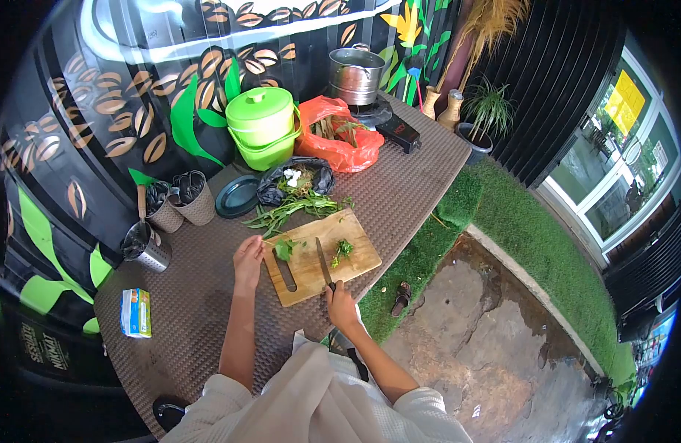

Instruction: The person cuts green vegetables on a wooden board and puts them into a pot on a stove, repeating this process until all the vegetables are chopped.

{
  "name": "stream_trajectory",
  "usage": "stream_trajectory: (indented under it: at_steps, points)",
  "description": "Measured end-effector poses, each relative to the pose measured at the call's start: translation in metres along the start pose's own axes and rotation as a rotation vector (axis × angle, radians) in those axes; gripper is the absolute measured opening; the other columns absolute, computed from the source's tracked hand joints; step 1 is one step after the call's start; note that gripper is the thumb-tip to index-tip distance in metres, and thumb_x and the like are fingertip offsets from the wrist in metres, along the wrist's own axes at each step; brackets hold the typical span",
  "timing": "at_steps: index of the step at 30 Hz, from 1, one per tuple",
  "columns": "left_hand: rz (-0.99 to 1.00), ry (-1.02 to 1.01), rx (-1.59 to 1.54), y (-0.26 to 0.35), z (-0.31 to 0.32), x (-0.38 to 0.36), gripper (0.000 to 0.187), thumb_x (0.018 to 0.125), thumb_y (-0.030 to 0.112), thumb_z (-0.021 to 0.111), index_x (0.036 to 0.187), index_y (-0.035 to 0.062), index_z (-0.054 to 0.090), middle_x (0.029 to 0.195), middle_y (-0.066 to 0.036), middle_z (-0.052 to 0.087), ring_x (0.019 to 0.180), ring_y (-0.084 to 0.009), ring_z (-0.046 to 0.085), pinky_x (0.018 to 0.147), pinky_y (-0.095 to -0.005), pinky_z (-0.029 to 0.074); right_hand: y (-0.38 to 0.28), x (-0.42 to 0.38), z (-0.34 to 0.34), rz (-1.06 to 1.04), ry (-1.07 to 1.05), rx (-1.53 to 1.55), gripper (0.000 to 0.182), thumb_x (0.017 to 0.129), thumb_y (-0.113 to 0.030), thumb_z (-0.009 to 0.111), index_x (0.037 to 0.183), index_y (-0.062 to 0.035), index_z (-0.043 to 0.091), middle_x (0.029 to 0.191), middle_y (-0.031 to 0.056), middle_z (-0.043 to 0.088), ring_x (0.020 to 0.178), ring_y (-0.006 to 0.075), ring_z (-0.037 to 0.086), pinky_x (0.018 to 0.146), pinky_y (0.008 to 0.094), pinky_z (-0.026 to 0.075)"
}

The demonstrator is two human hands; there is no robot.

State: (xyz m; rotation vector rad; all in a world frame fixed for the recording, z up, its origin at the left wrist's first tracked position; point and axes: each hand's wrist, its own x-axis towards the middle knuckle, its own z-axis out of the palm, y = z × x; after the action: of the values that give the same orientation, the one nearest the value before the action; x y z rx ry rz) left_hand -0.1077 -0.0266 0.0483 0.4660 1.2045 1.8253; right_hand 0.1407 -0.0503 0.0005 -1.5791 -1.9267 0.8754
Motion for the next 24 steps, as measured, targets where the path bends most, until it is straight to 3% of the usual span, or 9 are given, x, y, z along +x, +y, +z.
stream_trajectory:
  at_steps: [1, 5, 10, 12, 14, 18, 20, 21, 24]
  points:
    - [-0.017, 0.013, -0.162, 0.002, 0.001, 0.000, 0.018, 0.082, 0.007, 0.069, 0.095, -0.0030, 0.061, 0.086, -0.008, 0.065, 0.078, -0.0126, 0.063, 0.067, -0.0239, 0.049, -0.002, 0.000, 0.000, -0.004, -0.008, 0.006, 0.029, 0.095, -0.025, 0.046, 0.097, 0.0039, 0.040, 0.073, 0.0348, 0.057, 0.074, 0.0525, 0.056, 0.062, 0.0577, 0.043]
    - [0.050, 0.050, -0.136, 0.014, 0.023, -0.003, 0.016, 0.082, 0.007, 0.069, 0.092, -0.0024, 0.061, 0.087, -0.010, 0.065, 0.075, -0.0128, 0.063, 0.065, -0.0237, 0.050, -0.005, -0.001, -0.002, -0.011, -0.004, 0.045, 0.030, 0.095, -0.025, 0.047, 0.097, 0.0037, 0.041, 0.071, 0.0344, 0.057, 0.072, 0.0528, 0.056, 0.061, 0.0581, 0.043]
    - [0.305, -0.339, 0.411, -0.006, 0.039, 0.002, 0.012, 0.080, 0.004, 0.070, 0.088, -0.0017, 0.062, 0.079, -0.010, 0.066, 0.067, -0.0139, 0.064, 0.061, -0.0243, 0.051, 0.003, 0.001, -0.007, 0.034, -0.026, -0.037, 0.033, 0.095, -0.029, 0.045, 0.103, 0.0027, 0.041, 0.074, 0.0335, 0.060, 0.072, 0.0510, 0.059, 0.063, 0.0575, 0.048]
    - [0.290, -0.366, 0.457, -0.023, 0.050, -0.005, 0.014, 0.078, 0.003, 0.072, 0.086, -0.0019, 0.063, 0.075, -0.009, 0.066, 0.070, -0.0136, 0.066, 0.062, -0.0235, 0.051, 0.004, 0.002, -0.009, 0.064, -0.029, -0.057, 0.033, 0.095, -0.029, 0.046, 0.103, 0.0022, 0.041, 0.074, 0.0331, 0.060, 0.072, 0.0505, 0.059, 0.063, 0.0572, 0.048]
    - [0.197, -0.554, 0.599, -0.043, 0.056, -0.008, 0.020, 0.076, 0.005, 0.075, 0.091, -0.0022, 0.064, 0.083, -0.011, 0.068, 0.073, -0.0137, 0.067, 0.064, -0.0239, 0.052, 0.004, 0.007, -0.014, 0.071, 0.009, -0.115, 0.032, 0.095, -0.029, 0.045, 0.103, 0.0013, 0.041, 0.074, 0.0322, 0.060, 0.072, 0.0497, 0.060, 0.063, 0.0565, 0.048]
    - [0.205, -0.604, 0.575, -0.083, 0.064, -0.011, 0.031, 0.073, 0.009, 0.077, 0.099, -0.0013, 0.064, 0.097, -0.013, 0.068, 0.084, -0.0180, 0.067, 0.073, -0.0264, 0.053, 0.005, 0.014, -0.018, 0.055, 0.013, -0.119, 0.032, 0.095, -0.028, 0.045, 0.099, 0.0025, 0.041, 0.070, 0.0319, 0.059, 0.070, 0.0504, 0.059, 0.063, 0.0574, 0.046]
    - [0.554, -0.635, 0.840, -0.067, 0.074, -0.029, 0.040, 0.071, 0.012, 0.079, 0.106, 0.0013, 0.064, 0.110, -0.013, 0.065, 0.098, -0.0233, 0.064, 0.083, -0.0298, 0.051, 0.007, 0.016, -0.016, 0.055, 0.003, -0.125, 0.031, 0.095, -0.029, 0.045, 0.100, 0.0018, 0.041, 0.071, 0.0319, 0.060, 0.071, 0.0504, 0.059, 0.063, 0.0575, 0.046]
    - [0.581, -0.612, 0.794, -0.069, 0.072, -0.027, 0.039, 0.070, 0.013, 0.078, 0.106, 0.0045, 0.066, 0.111, -0.013, 0.063, 0.104, -0.0277, 0.060, 0.087, -0.0325, 0.048, 0.005, 0.017, -0.018, 0.054, -0.009, -0.128, 0.031, 0.095, -0.029, 0.044, 0.100, 0.0011, 0.041, 0.071, 0.0319, 0.060, 0.071, 0.0504, 0.059, 0.063, 0.0576, 0.046]
    - [0.761, -0.490, 1.106, -0.065, 0.051, -0.029, 0.035, 0.070, 0.010, 0.077, 0.104, 0.0041, 0.067, 0.104, -0.014, 0.064, 0.097, -0.0292, 0.060, 0.084, -0.0354, 0.048, 0.002, 0.019, -0.025, 0.099, -0.089, -0.177, 0.032, 0.096, -0.031, 0.043, 0.104, -0.0004, 0.041, 0.078, 0.0318, 0.061, 0.077, 0.0491, 0.061, 0.068, 0.0561, 0.048]
